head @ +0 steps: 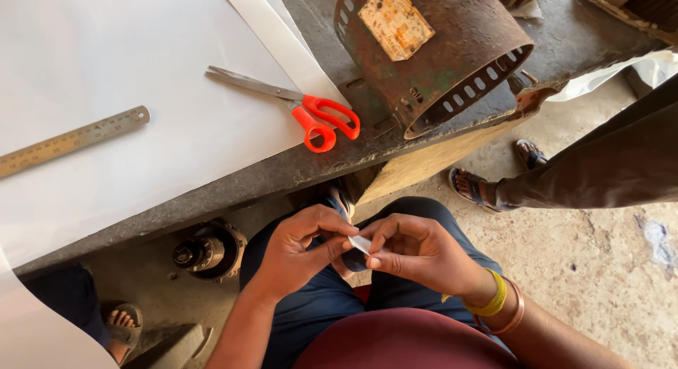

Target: The person prepares and installs insulation paper strips into an electric motor stator, cutting the white film sheets with scissors, sizing them to length, and manually sliding each piece into the slots of the stator housing.

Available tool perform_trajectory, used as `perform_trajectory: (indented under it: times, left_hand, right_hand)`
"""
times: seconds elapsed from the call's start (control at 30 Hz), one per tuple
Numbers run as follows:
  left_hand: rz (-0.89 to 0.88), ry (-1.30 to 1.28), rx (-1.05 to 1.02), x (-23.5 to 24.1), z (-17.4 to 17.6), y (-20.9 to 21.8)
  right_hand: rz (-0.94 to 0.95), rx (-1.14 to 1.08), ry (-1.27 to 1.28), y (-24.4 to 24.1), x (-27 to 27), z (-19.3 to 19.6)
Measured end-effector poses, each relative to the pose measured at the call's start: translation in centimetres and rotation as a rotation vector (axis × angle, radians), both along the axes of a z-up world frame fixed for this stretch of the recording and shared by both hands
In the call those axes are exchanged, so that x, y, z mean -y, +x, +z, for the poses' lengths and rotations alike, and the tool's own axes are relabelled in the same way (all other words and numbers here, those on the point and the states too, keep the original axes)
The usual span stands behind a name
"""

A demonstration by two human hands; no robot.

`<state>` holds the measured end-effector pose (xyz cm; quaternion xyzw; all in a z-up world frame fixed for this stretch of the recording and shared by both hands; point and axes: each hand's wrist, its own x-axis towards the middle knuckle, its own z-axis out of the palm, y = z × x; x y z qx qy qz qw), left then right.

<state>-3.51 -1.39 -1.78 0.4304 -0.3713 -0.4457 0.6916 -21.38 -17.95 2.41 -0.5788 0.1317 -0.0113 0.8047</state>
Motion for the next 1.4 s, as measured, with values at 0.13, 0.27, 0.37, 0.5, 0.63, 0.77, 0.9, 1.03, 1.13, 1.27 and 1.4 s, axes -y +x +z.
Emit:
perform_trajectory:
  times: [0.13,0.27,0.37,0.5,0.63,0.77,0.9,1.03,1.13,1.27,1.4]
  left_hand:
    - [-0.005,-0.008,0.016,0.0,1.3,-0.6]
    - [0.034,0.017,0.041,0.3,1.9,-1.6]
    - [0.124,0.099,0.029,0.7,1.4,-3.2]
    - [0.175,0.168,-0.035,1.1,0.4,-3.8]
    - [0.167,0.055,-0.039,1.0,-0.8,-3.2]
    - [0.133,0.035,-0.098,0.9,-1.6,-2.5]
    - [0.131,-0.011,-0.092,1.0,-2.0,-2.1]
    - [0.065,0.044,-0.114,0.9,-2.6,-1.4]
    - [0.044,0.054,-0.001,1.1,-3.6,-0.7]
    - [0.029,0.285,0.14,2.0,-5.7,-0.3]
    - [0.03,0.406,0.396,2.4,-7.0,-0.1]
  right_hand:
    - [-0.046,0.054,-0.307,-0.4,-0.2,0.5]
    - [-0.106,0.212,-0.853,-0.7,0.1,1.4]
    - [-0.147,0.205,-0.915,-0.8,0.1,1.5]
    - [-0.173,0.157,-0.966,-0.8,0.1,1.4]
    - [-0.158,0.025,-0.93,-0.5,0.1,1.1]
    - [-0.125,0.081,-0.959,-0.2,0.3,0.7]
    - [-0.158,0.057,-1.01,0.0,-0.1,0.6]
    - [-0.25,0.044,-1.078,-0.4,0.0,0.8]
    - [-0.39,0.233,-1.328,-0.8,2.2,1.5]
    - [-0.726,0.113,-1.418,0.2,6.2,1.9]
    - [-0.818,0.039,-1.632,2.5,9.5,1.8]
